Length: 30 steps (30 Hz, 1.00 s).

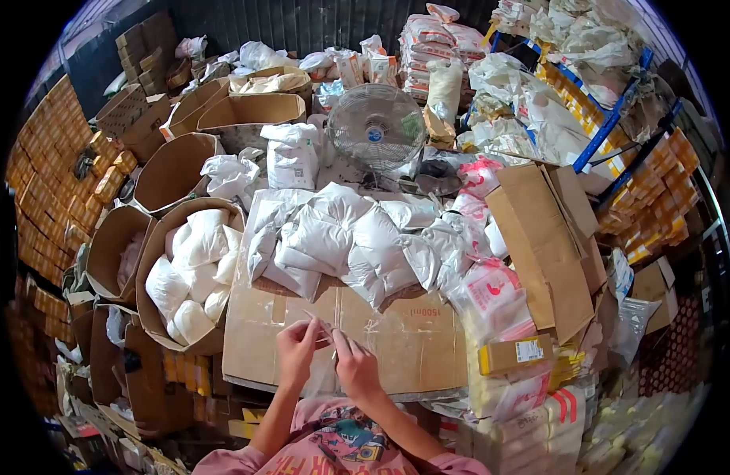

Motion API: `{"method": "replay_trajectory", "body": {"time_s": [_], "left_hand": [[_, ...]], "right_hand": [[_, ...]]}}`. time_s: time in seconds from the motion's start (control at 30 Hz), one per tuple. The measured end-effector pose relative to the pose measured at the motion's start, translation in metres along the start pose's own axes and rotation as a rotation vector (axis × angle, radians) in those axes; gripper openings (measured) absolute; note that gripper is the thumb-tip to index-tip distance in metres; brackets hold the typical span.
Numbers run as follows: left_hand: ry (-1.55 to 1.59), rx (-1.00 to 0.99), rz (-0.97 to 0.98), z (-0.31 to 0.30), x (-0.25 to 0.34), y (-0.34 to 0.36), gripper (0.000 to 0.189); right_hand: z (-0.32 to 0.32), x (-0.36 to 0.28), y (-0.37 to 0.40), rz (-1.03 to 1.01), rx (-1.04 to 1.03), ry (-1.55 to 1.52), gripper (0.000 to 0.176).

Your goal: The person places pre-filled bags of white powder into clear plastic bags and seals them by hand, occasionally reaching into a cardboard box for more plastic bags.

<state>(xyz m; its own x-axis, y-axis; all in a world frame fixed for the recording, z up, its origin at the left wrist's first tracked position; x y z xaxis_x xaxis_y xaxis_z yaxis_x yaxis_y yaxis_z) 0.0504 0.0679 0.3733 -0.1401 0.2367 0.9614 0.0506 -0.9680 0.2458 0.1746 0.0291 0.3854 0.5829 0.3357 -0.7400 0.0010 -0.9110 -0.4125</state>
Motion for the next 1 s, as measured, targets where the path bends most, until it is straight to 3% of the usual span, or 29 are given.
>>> {"method": "replay_trajectory", "body": {"time_s": [0.1,0.23,0.33,0.47,0.6,0.7,0.8,0.83,0.93,1.0], "left_hand": [[0.124,0.060,-0.041,-0.015,-0.010,0.006,0.017],[-0.031,0.157,0.003,-0.035,-0.026,0.014,0.015],[-0.172,0.161,-0.020,-0.049,-0.032,0.028,0.015],[-0.400,0.219,0.010,-0.064,-0.025,0.050,0.015],[-0.241,0.151,-0.051,-0.095,-0.054,0.052,0.017],[-0.209,0.104,-0.091,-0.114,-0.039,0.055,0.016],[-0.299,0.039,-0.096,-0.138,-0.036,0.058,0.015],[-0.198,-0.001,-0.145,-0.146,-0.035,0.058,0.015],[-0.298,-0.054,-0.083,-0.166,-0.021,0.061,0.015],[-0.245,-0.123,-0.123,-0.179,-0.022,0.063,0.014]], "right_hand": [[0.006,0.006,0.012,0.032,-0.119,0.003,0.032],[0.030,0.006,0.026,0.060,-0.192,-0.182,0.038],[0.039,-0.016,0.026,0.310,-0.236,-0.349,0.037],[0.064,-0.018,0.037,0.405,-0.271,-0.419,0.038],[0.078,-0.022,0.049,0.493,-0.308,-0.558,0.036],[0.091,-0.026,0.051,0.583,-0.333,-0.637,0.035],[0.094,-0.047,0.047,0.488,-0.387,-0.571,0.035],[0.101,-0.047,0.053,0.551,-0.390,-0.640,0.035],[0.109,-0.061,0.055,0.576,-0.404,-0.676,0.033],[0.112,-0.072,0.054,0.510,-0.393,-0.625,0.030]]}}
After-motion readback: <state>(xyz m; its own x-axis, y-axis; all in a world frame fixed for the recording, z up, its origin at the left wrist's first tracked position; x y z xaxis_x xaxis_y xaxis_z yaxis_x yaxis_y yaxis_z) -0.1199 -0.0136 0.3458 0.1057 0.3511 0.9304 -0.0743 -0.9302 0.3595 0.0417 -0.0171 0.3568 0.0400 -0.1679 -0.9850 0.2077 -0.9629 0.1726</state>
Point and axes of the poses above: each hand's wrist, its own y-axis away from the middle knuckle, its own z-axis out of the palm, x = y × z, the point moved 2 cm from there along -y, towards the middle knuckle, and after that the axes turned 12 degrees about -y, right-handed, at the moved point
